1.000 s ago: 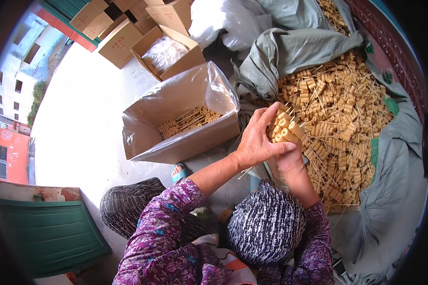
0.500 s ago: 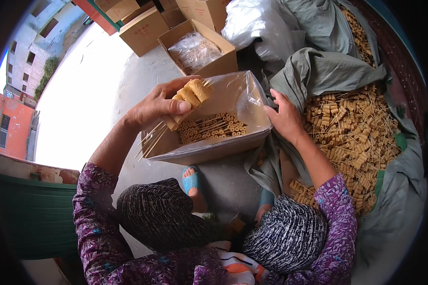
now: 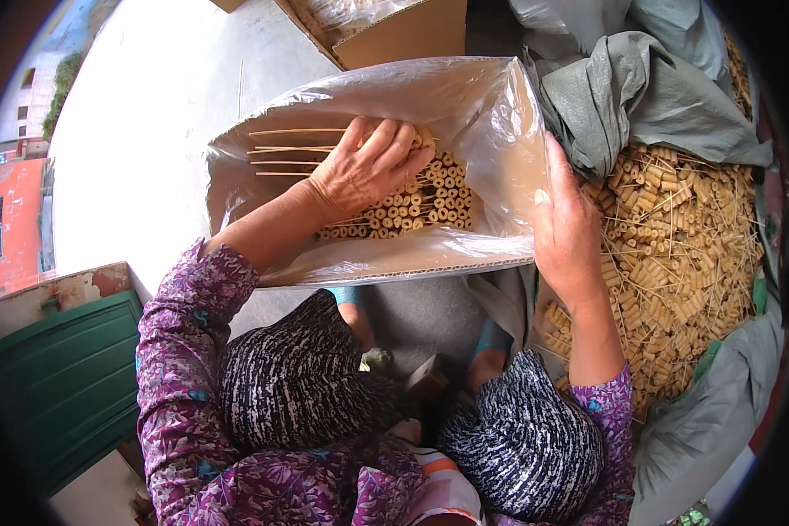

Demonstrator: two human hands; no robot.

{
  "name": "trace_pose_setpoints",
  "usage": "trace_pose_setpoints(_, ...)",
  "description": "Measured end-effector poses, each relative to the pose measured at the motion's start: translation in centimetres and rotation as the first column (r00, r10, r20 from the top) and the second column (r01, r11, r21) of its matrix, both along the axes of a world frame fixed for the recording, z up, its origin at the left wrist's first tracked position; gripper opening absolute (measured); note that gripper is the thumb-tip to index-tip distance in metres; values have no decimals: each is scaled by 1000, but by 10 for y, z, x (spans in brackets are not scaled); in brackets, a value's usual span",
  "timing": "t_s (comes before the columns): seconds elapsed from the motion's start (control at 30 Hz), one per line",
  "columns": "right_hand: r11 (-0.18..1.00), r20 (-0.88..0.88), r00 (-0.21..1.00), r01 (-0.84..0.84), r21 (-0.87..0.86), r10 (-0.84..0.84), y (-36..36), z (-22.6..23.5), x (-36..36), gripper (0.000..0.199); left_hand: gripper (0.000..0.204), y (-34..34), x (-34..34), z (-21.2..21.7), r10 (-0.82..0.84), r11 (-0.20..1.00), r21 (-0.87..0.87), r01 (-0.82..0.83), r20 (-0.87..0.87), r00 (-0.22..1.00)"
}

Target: The person threads small cylindrical wooden pieces onto thin sticks and places the assembled skewers into a cardboard box lined with plastic.

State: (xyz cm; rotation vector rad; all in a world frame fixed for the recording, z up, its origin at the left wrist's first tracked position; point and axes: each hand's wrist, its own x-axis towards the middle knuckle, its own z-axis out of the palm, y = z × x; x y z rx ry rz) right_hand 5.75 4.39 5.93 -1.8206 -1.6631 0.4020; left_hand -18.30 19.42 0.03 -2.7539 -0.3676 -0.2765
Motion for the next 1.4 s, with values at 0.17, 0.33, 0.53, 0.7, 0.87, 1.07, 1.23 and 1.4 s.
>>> trace_pose_setpoints(0.17,999,-32,999,1,54,1,0,-2,-4,60,53,14,-9,-38,-13,998,67,12,23,1000)
trace_pose_setpoints(0.33,997,-55,998,11,-82,-15,-7,4,-4,62,48,19,-18,-64,19,999,30,-20,15,1000)
trace_pose_setpoints(0.53,999,-49,999,-20,44,22,-8,1,-3,62,50,14,-16,-71,83,996,17,-83,-12,996)
trace_pose_setpoints(0.7,999,-35,999,-2,45,3,-13,0,-2,61,59,4,-23,-64,143,975,-150,-163,-136,980)
trace_pose_setpoints(0.87,997,-45,999,-17,78,20,-12,-2,-2,61,67,5,-29,-55,182,910,-339,-239,-191,964)
trace_pose_setpoints(1.07,997,-55,998,-12,80,16,-10,-2,-3,60,64,14,-33,-70,364,675,-602,-427,-232,902)
trace_pose_setpoints(1.23,998,-89,996,6,56,-1,-7,-2,-4,59,65,19,-34,-80,381,633,-624,-458,-263,886)
trace_pose_setpoints(1.4,999,-126,992,5,39,0,-2,-2,-4,59,65,17,-36,-89,352,811,-415,-413,-218,910)
